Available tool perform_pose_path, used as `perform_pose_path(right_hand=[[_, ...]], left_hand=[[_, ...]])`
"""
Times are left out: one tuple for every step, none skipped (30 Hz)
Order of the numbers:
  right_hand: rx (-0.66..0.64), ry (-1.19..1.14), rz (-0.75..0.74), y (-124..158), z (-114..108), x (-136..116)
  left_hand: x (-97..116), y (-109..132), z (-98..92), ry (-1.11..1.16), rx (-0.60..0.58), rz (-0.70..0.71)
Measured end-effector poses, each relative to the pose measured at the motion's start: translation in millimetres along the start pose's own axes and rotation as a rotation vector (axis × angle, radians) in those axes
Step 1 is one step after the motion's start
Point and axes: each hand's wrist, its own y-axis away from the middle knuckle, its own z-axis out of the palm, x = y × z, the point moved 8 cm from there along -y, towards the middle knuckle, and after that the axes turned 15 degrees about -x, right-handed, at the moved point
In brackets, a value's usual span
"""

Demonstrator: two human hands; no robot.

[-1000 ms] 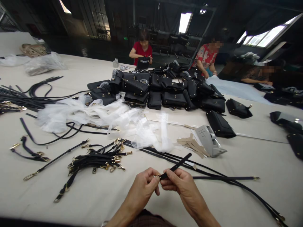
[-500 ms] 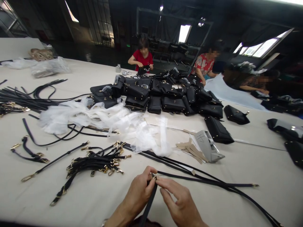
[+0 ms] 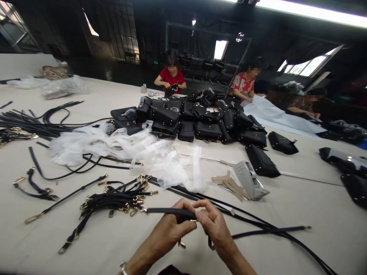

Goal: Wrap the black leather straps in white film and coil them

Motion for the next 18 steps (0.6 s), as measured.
perform_pose_path(right_hand=[[0.002,0.039,0.009,-0.8,-4.0,0.6],[0.005,0.091,0.005,-1.9,-7.8,-1.9],[0.007,0.149,-0.020,-3.3,-10.6,-8.2],[-0.001,0.205,-0.064,-5.0,-11.4,-17.6],[-0.026,0.243,-0.117,-7.1,-9.3,-28.5],[-0.068,0.252,-0.168,-9.5,-4.6,-39.1],[-0.121,0.232,-0.205,-12.1,1.7,-48.4],[-0.176,0.189,-0.223,-14.7,8.9,-55.3],[-0.219,0.132,-0.223,-17.2,15.3,-59.9],[-0.245,0.066,-0.206,-19.2,20.2,-62.1],[-0.252,0.001,-0.182,-20.4,23.0,-62.3],[-0.238,-0.054,-0.159,-20.6,23.1,-61.6],[-0.209,-0.097,-0.139,-19.7,20.7,-60.1],[-0.176,-0.126,-0.124,-17.7,16.4,-58.6],[-0.148,-0.138,-0.112,-14.9,11.1,-57.2],[-0.135,-0.133,-0.097,-11.8,6.0,-55.8],[-0.137,-0.114,-0.071,-8.6,1.5,-54.0],[-0.154,-0.089,-0.035,-5.6,-1.7,-51.5]], left_hand=[[1.0,0.5,-3.8,-0.041,0.044,0.008],[2.3,0.2,-5.8,-0.071,0.065,0.018],[3.6,-0.7,-6.5,-0.098,0.070,0.025],[4.4,-1.9,-6.7,-0.125,0.070,0.026],[4.9,-3.2,-6.5,-0.151,0.070,0.026],[5.3,-4.7,-5.7,-0.176,0.069,0.029],[5.5,-6.2,-4.4,-0.196,0.065,0.037],[5.6,-7.4,-3.1,-0.214,0.065,0.049],[5.1,-7.9,-2.8,-0.235,0.076,0.057],[4.2,-7.6,-3.6,-0.258,0.098,0.060],[3.0,-6.5,-5.5,-0.283,0.125,0.057],[1.6,-4.4,-8.8,-0.303,0.159,0.052],[0.2,-1.5,-13.1,-0.314,0.197,0.047],[-1.2,1.8,-17.8,-0.310,0.229,0.046],[-2.9,5.0,-22.3,-0.289,0.249,0.049],[-4.8,8.1,-26.8,-0.254,0.265,0.053],[-7.1,11.0,-31.1,-0.211,0.277,0.056],[-9.5,13.5,-34.6,-0.169,0.286,0.058]])
